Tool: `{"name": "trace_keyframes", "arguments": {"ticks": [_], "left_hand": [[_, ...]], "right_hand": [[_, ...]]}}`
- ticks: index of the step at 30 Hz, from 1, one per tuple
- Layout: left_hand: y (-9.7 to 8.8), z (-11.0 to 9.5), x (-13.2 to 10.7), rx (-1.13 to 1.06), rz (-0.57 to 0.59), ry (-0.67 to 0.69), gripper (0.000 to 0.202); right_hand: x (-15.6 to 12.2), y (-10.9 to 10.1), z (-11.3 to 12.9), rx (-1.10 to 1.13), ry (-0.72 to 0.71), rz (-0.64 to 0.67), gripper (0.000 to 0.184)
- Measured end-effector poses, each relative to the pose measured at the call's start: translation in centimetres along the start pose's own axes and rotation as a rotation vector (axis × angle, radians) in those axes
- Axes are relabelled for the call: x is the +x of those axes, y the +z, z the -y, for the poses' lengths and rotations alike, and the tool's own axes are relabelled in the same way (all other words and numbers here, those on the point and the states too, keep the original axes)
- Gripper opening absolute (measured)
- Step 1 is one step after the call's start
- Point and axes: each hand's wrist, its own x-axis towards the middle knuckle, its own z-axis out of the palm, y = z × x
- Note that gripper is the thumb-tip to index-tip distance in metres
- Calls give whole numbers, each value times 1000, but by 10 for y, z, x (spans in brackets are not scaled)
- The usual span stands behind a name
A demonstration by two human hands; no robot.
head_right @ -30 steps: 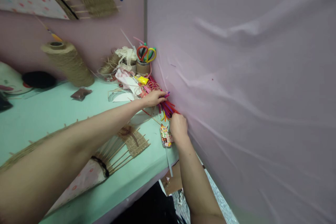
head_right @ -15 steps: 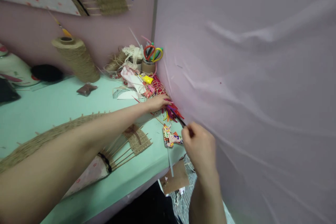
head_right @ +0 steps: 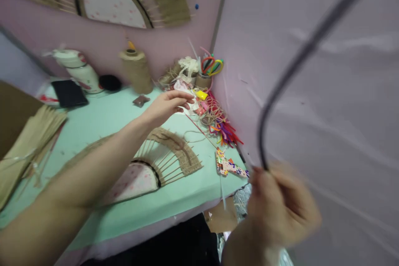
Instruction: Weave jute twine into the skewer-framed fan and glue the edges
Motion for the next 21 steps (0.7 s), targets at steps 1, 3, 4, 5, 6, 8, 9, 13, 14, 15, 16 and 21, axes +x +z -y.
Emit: {"name": "trace_keyframes", "arguments": {"ticks": [1, 3, 4, 5, 6, 8, 9, 13, 14, 15, 16, 21], "left_hand": [[-12, -10, -23, -118, 6, -53, 33], [-30, -22, -68, -309, 22, -126, 45], [-37, -24, -90, -369, -4, -159, 49], [-44, -23, -109, -397, -87, -182, 48], [-50, -19, -127, -389, -196, -201, 47], [-64, -8, -157, -314, -437, -216, 44], [-72, -1, -170, -272, -534, -210, 42], [-112, 10, -216, -125, -717, -202, 33], [-122, 8, -226, -54, -727, -218, 35], [-131, 4, -234, 35, -724, -247, 37], [-138, -2, -241, 137, -700, -291, 38], [-137, -22, -249, 626, -354, -456, 31]], "right_hand": [[-2, 30, -6, 31, 7, 0, 9], [-14, 83, -16, 57, 78, 311, 15], [-25, 105, -19, 73, 101, 478, 18], [-38, 123, -20, 85, 126, 649, 20], [-52, 137, -21, 101, 148, 786, 22], [-82, 159, -19, 125, 185, 997, 22], [-95, 167, -17, 133, 185, 1090, 22], [-126, 189, -5, 156, 12, 1489, 21], [-127, 192, -2, 161, -40, 1526, 21], [-126, 196, 3, 168, -82, 1510, 20], [-124, 199, 8, 179, -120, 1442, 19], [-109, 223, 40, 241, -580, 1029, 30]]}}
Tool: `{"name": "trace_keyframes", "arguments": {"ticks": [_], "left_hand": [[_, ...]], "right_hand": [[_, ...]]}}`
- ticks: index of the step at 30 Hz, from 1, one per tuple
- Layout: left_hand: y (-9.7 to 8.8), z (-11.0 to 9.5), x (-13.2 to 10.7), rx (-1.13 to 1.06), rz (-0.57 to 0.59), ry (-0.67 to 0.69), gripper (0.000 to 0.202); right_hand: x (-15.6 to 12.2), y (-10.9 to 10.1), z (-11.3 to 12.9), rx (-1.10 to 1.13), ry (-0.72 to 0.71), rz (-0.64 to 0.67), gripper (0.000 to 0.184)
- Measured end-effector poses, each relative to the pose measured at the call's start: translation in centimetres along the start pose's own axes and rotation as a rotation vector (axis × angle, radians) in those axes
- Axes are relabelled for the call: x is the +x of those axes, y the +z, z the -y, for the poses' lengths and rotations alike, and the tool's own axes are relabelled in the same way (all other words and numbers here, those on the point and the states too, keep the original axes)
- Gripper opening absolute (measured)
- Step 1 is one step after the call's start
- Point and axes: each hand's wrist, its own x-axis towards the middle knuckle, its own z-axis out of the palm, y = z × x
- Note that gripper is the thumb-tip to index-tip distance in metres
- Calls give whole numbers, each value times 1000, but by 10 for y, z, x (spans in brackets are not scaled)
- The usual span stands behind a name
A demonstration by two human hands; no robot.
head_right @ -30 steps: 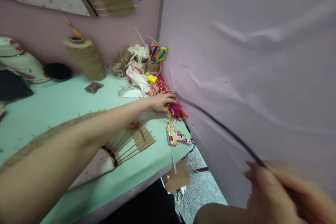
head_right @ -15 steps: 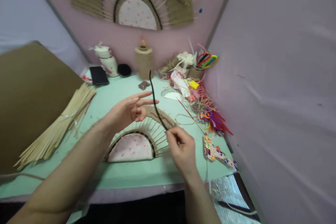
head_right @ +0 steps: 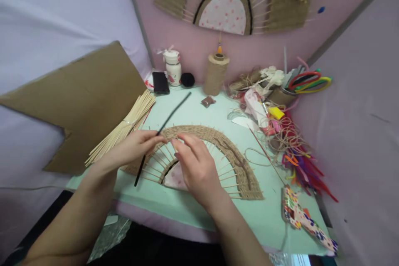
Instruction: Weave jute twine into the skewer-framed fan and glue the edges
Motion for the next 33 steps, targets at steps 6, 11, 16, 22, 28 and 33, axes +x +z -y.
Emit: {"name": "trace_keyframes", "arguments": {"ticks": [6, 11, 16, 22, 28, 33], "left_hand": [[6, 9, -3, 89, 74, 134, 21], [-7, 55, -17, -3, 21, -57, 20], [0, 73, -29, -258, -172, -237, 21], [9, 84, -23, -604, -186, -344, 23], [14, 86, -21, -822, -181, -392, 24], [22, 78, -25, -782, -62, -323, 27]], "right_hand": [[29, 13, -21, -347, -128, 300, 25], [29, 26, -58, -412, 29, 285, 15], [30, 46, -67, -381, 114, 426, 17], [30, 58, -69, -424, 151, 441, 20], [31, 55, -68, -392, 149, 478, 20], [34, 57, -45, -325, 7, 372, 32]]}}
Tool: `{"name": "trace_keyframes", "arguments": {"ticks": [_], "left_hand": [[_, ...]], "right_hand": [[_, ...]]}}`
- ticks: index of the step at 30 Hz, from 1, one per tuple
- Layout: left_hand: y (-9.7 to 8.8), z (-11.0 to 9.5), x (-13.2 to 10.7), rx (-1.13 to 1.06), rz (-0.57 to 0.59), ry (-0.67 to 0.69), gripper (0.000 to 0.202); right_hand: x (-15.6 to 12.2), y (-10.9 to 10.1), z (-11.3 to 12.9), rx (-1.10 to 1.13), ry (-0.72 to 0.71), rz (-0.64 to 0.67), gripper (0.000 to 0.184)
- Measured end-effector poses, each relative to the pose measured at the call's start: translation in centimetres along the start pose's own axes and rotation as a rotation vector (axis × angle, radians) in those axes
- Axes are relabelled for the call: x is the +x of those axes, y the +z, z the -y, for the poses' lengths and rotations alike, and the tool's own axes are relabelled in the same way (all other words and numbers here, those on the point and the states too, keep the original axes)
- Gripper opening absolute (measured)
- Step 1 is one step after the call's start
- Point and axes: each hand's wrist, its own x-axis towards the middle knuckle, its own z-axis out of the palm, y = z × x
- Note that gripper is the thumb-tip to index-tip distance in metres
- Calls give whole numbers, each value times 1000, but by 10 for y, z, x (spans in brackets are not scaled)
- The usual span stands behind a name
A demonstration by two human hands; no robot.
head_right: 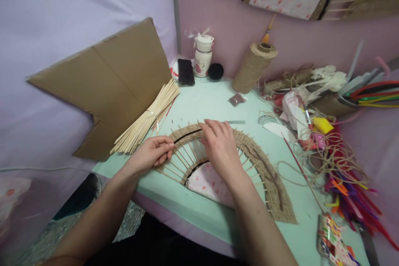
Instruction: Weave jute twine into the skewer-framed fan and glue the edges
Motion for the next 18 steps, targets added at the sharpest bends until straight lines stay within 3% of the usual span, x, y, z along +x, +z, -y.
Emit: {"name": "trace_keyframes", "arguments": {"ticks": [5, 10, 14, 18], "left_hand": [[15, -8, -6, 64, 70, 39, 26], [20, -13, -12, 159, 43, 89, 27], [17, -7, -11, 444, 3, 309, 17], [13, -5, -9, 718, 106, 549, 21]], "right_hand": [[1, -1, 24, 94, -155, 1, 27], [-5, -6, 16, 103, -189, -38, 22], [-13, -11, 9, 114, -161, -22, 23], [-18, -12, 8, 143, -167, 0, 21]]}}
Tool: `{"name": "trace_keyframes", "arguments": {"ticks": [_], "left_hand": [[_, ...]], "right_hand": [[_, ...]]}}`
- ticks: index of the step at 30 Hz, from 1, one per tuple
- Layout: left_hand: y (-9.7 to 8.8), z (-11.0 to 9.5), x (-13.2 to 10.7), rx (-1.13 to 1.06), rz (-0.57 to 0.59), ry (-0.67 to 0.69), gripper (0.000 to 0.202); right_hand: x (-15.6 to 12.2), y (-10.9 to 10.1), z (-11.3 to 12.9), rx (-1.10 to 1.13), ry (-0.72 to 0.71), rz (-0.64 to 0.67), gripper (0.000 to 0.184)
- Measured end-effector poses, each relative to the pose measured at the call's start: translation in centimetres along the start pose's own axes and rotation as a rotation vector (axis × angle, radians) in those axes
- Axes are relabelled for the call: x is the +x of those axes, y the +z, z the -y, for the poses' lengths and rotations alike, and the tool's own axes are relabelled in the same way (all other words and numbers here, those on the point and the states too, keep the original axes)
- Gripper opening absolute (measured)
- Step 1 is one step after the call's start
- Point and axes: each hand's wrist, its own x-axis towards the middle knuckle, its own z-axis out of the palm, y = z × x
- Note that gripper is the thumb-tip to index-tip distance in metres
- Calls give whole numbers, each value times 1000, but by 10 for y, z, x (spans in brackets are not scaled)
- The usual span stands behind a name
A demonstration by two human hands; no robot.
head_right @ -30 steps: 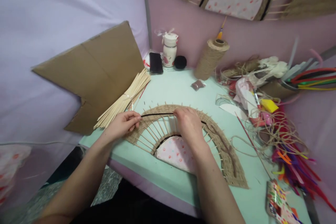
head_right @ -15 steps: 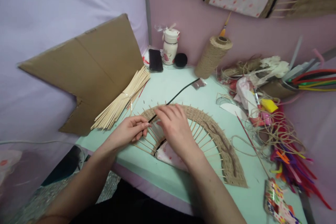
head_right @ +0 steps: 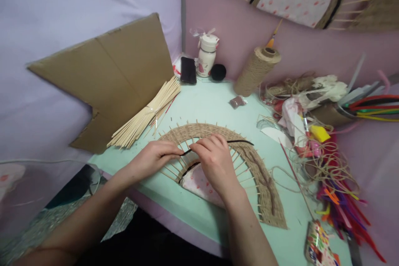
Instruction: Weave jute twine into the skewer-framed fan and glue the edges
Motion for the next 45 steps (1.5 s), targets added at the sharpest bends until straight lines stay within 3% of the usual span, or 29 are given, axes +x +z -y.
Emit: {"name": "trace_keyframes", "arguments": {"ticks": [5, 9, 13, 23, 28, 37, 41, 45], "left_hand": [[-3, -6, -2, 394, 116, 208, 27], [-2, -12, -5, 595, 152, 231, 20], [2, -7, -7, 632, 218, 202, 23], [-5, 4, -17, 67, -14, -180, 14], [-4, -1, -19, -6, -67, -209, 13], [-3, -5, -26, -3, -118, -242, 11], [-2, -2, -30, -146, -136, -361, 13], [0, 7, -32, -232, -193, -455, 17]], "right_hand": [[-1, 3, 2, 42, -26, 74, 23], [0, 10, 5, 51, -41, 121, 23], [2, 17, 7, 53, -42, 141, 24], [1, 21, 2, 64, 21, 114, 17], [6, 17, 15, 140, 20, 230, 18], [14, 13, 24, 136, -17, 236, 13], [21, 20, 28, 100, -11, 205, 15], [32, 32, 34, 72, 29, 297, 16]]}}
